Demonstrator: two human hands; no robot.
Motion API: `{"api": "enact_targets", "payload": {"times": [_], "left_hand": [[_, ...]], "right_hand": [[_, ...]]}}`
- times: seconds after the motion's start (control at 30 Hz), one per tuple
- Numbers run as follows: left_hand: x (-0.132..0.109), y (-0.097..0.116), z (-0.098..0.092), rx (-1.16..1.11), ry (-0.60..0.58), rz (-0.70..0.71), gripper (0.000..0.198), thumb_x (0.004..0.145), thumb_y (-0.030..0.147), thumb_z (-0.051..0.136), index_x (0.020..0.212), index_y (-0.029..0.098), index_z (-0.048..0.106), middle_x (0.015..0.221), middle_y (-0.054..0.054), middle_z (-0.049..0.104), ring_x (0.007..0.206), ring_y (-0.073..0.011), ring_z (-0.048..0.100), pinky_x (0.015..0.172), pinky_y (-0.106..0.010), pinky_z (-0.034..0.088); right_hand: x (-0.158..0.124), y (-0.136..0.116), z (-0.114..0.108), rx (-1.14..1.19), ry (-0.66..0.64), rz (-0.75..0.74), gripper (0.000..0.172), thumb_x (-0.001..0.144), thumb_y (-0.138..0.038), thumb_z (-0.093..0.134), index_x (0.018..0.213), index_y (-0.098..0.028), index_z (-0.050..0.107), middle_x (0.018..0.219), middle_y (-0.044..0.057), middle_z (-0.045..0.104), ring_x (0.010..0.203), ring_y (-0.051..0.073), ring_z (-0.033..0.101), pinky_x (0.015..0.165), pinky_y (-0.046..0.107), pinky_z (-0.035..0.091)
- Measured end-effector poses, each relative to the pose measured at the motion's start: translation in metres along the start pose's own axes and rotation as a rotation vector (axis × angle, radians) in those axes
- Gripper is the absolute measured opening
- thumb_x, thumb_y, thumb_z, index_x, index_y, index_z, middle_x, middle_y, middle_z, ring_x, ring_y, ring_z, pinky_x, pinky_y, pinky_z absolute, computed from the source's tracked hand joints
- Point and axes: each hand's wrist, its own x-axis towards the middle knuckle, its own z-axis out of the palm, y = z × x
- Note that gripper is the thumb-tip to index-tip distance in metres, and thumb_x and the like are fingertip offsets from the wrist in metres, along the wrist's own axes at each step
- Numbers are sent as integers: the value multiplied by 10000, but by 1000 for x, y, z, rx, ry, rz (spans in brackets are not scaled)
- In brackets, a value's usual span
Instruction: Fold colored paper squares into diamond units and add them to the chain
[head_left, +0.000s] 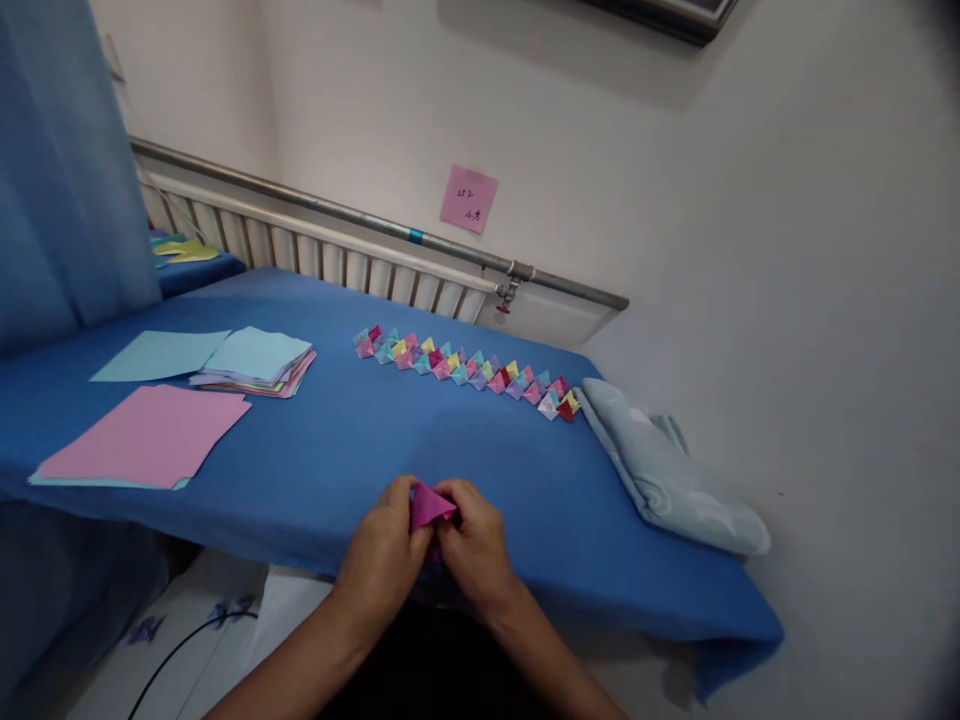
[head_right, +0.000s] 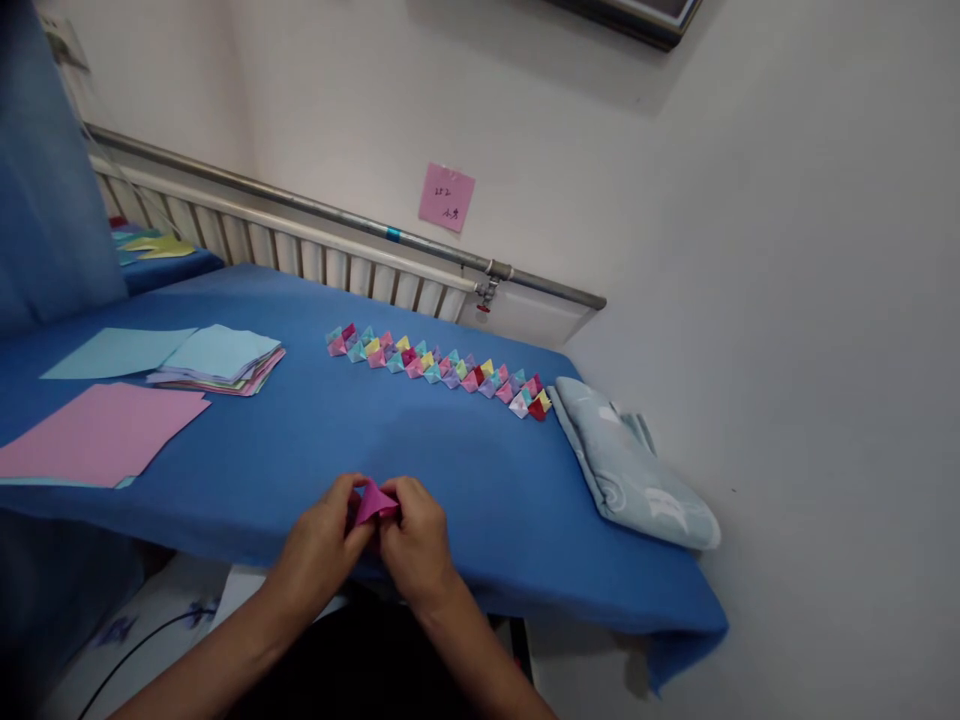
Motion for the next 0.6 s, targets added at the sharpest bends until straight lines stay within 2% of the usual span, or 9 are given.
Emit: {"api": "enact_targets", "payload": {"times": [0.13, 0.3, 0.43, 0.6], "left_hand": [[6, -2, 8, 0, 40, -29, 297, 796, 108, 490, 1089, 153, 510, 912, -90, 668, 823, -233, 651, 705, -335, 467], [6, -8, 16, -17, 138, 28, 329, 783, 55, 468, 1093, 153, 518, 1001, -109, 667, 889, -220, 649, 763, -339, 479], [6, -10, 13, -26, 176, 55, 306, 775, 75, 466, 1058, 164, 542, 967, -97, 668, 873, -222, 645, 768, -353, 480], [11, -10, 5, -174, 173, 26, 253, 733, 113, 473, 952, 187, 575, 912, -61, 673, 848, -206, 636, 769, -346, 474]], "right_hand": [[-2, -2, 2, 8, 27, -38, 208, 753, -93, 491, 872, -193, 629, 834, 21, 648, 765, 143, 587, 700, 245, 441], [-3, 2, 5, -21, 2, -57, 276, 754, -80, 468, 954, -196, 618, 875, 39, 662, 802, 160, 604, 726, 269, 460], [0, 5, 7, 20, -8, -130, 314, 773, -86, 463, 1027, -206, 603, 938, 44, 675, 847, 162, 624, 758, 274, 477], [-1, 9, 8, 112, 65, -116, 276, 785, -103, 479, 998, -208, 619, 904, 21, 683, 818, 143, 633, 749, 244, 487]]}}
